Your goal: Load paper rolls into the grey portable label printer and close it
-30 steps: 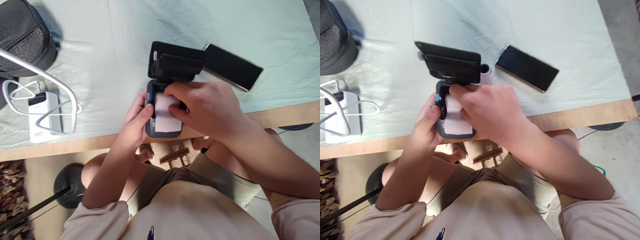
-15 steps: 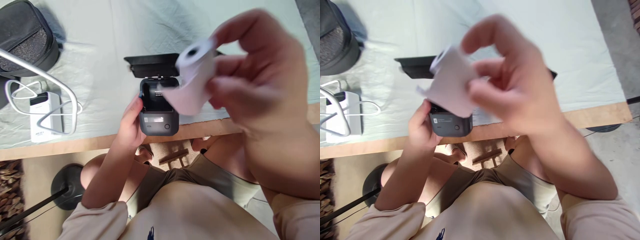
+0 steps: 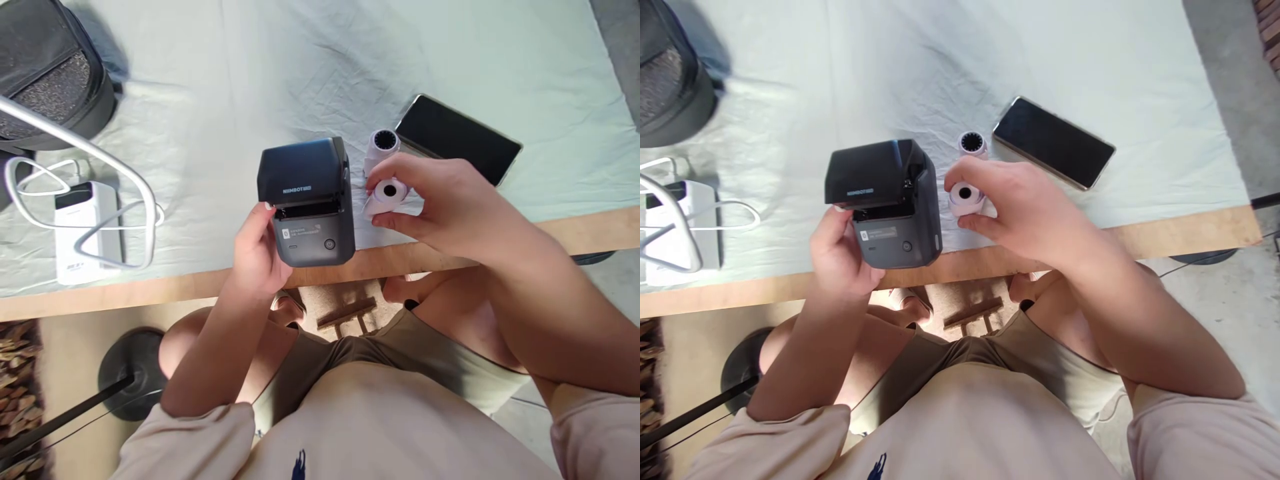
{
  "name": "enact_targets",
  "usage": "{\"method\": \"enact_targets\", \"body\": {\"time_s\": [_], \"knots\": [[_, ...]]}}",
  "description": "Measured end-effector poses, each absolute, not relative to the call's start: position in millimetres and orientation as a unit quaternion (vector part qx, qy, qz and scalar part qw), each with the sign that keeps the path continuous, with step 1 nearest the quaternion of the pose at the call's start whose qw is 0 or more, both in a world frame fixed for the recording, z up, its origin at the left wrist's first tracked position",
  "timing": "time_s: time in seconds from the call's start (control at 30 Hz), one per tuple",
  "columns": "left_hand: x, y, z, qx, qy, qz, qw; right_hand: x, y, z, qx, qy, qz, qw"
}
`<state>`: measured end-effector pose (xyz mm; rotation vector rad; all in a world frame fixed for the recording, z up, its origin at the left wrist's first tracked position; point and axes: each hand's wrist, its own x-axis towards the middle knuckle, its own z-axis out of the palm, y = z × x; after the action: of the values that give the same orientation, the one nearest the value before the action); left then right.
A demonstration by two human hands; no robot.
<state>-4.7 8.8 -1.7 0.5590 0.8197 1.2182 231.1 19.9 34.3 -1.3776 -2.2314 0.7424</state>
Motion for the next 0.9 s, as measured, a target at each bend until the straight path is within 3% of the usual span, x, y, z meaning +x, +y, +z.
{"method": "enact_targets", "body": {"time_s": [0.1, 0.17, 0.33, 0.4, 0.63, 0.83, 0.9], "knots": [[-3, 9, 1, 0.251, 0.366, 0.553, 0.705, 231, 20, 30, -0.511, -0.811, 0.239, 0.154], [-2, 10, 1, 0.252, 0.364, 0.560, 0.700, 232, 20, 32, -0.504, -0.811, 0.249, 0.163], [-4, 12, -3, 0.256, 0.360, 0.568, 0.694, 235, 34, 36, -0.572, -0.715, 0.186, 0.358], [-5, 11, -4, 0.258, 0.359, 0.564, 0.697, 235, 46, 30, -0.620, -0.680, 0.177, 0.349], [-4, 8, -2, 0.266, 0.380, 0.552, 0.693, 224, 78, 15, -0.644, -0.654, 0.296, 0.266], [0, 7, -2, 0.275, 0.407, 0.574, 0.655, 225, 81, 21, -0.606, -0.490, 0.446, 0.440], [0, 7, -2, 0.272, 0.407, 0.578, 0.653, 228, 80, 29, -0.589, -0.454, 0.481, 0.463]]}}
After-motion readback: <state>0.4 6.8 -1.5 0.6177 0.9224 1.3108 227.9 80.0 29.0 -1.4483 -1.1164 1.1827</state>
